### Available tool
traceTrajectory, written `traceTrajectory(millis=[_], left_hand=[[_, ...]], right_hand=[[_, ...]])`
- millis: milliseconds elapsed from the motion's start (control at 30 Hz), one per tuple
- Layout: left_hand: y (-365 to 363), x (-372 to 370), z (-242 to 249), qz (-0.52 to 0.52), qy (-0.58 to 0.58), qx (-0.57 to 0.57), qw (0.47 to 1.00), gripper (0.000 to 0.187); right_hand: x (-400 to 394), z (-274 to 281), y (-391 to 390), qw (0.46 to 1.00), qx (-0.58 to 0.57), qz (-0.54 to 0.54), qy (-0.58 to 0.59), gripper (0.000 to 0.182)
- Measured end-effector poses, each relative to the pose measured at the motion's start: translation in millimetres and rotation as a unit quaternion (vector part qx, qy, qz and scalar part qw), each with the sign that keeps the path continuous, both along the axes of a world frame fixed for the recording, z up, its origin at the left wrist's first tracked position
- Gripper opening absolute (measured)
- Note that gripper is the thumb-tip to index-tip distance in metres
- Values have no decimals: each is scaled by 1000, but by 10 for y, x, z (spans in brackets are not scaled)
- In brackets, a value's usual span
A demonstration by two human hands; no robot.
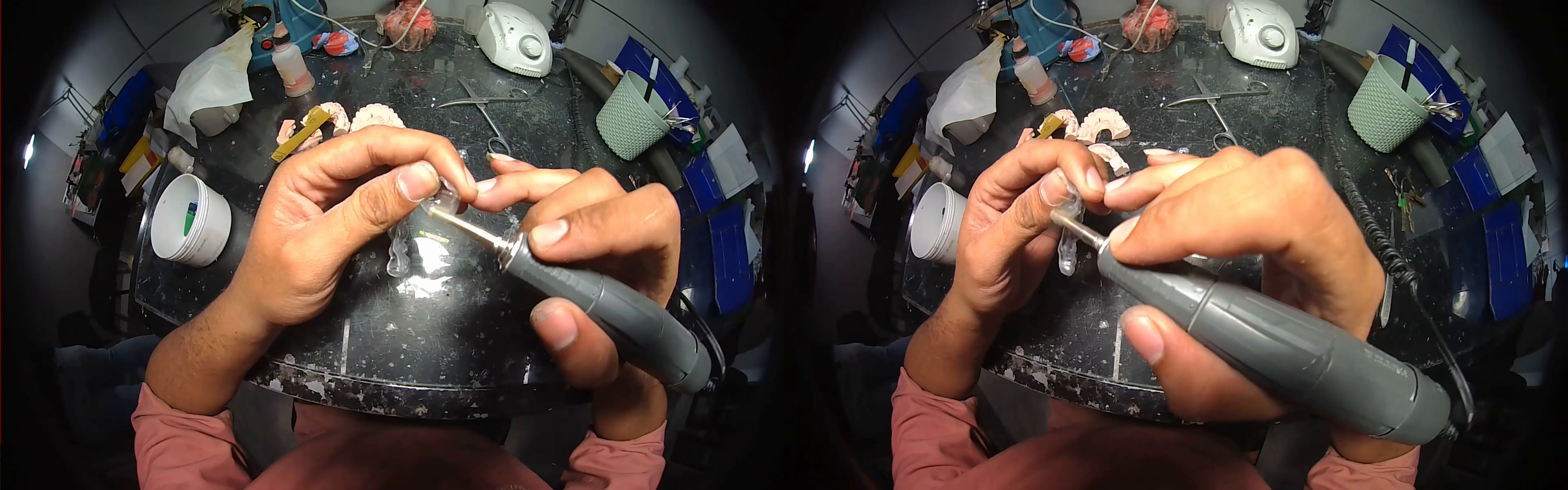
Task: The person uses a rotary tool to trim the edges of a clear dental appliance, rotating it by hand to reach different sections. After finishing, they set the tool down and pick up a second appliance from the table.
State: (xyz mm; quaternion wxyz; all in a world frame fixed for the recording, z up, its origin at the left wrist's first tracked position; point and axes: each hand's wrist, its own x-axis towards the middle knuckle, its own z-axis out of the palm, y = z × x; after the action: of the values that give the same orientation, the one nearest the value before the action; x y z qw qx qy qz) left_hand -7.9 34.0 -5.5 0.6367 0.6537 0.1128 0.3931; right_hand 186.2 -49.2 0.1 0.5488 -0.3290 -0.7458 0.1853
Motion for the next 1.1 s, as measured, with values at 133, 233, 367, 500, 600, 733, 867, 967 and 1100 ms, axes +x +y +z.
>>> traceTrajectory(millis=[133,233,367,500,600,733,867,967,1100], left_hand=[[2,6,-13,1,-5,3,1000,23],[-12,15,3,3,-11,-2,1000,23],[-25,25,-19,26,-3,6,1000,23],[-22,35,-24,20,-12,-7,1000,21],[-32,33,-8,28,-8,0,1000,21],[-7,30,-30,28,-8,19,999,22],[-34,21,-9,1,0,-27,1000,24],[-36,22,-22,14,2,-15,1000,24],[-46,27,-6,8,4,-23,1000,24]], right_hand=[[8,-5,36,999,32,8,-29,43],[15,6,32,999,31,9,-36,43],[40,3,46,998,42,10,-53,43],[23,-9,46,998,46,-12,-32,43],[54,7,49,998,41,2,-47,44],[22,7,35,998,40,-2,-51,44],[11,-8,14,999,28,-8,-19,43],[25,9,9,1000,17,-3,-16,42],[10,-3,21,1000,23,1,-17,42]])
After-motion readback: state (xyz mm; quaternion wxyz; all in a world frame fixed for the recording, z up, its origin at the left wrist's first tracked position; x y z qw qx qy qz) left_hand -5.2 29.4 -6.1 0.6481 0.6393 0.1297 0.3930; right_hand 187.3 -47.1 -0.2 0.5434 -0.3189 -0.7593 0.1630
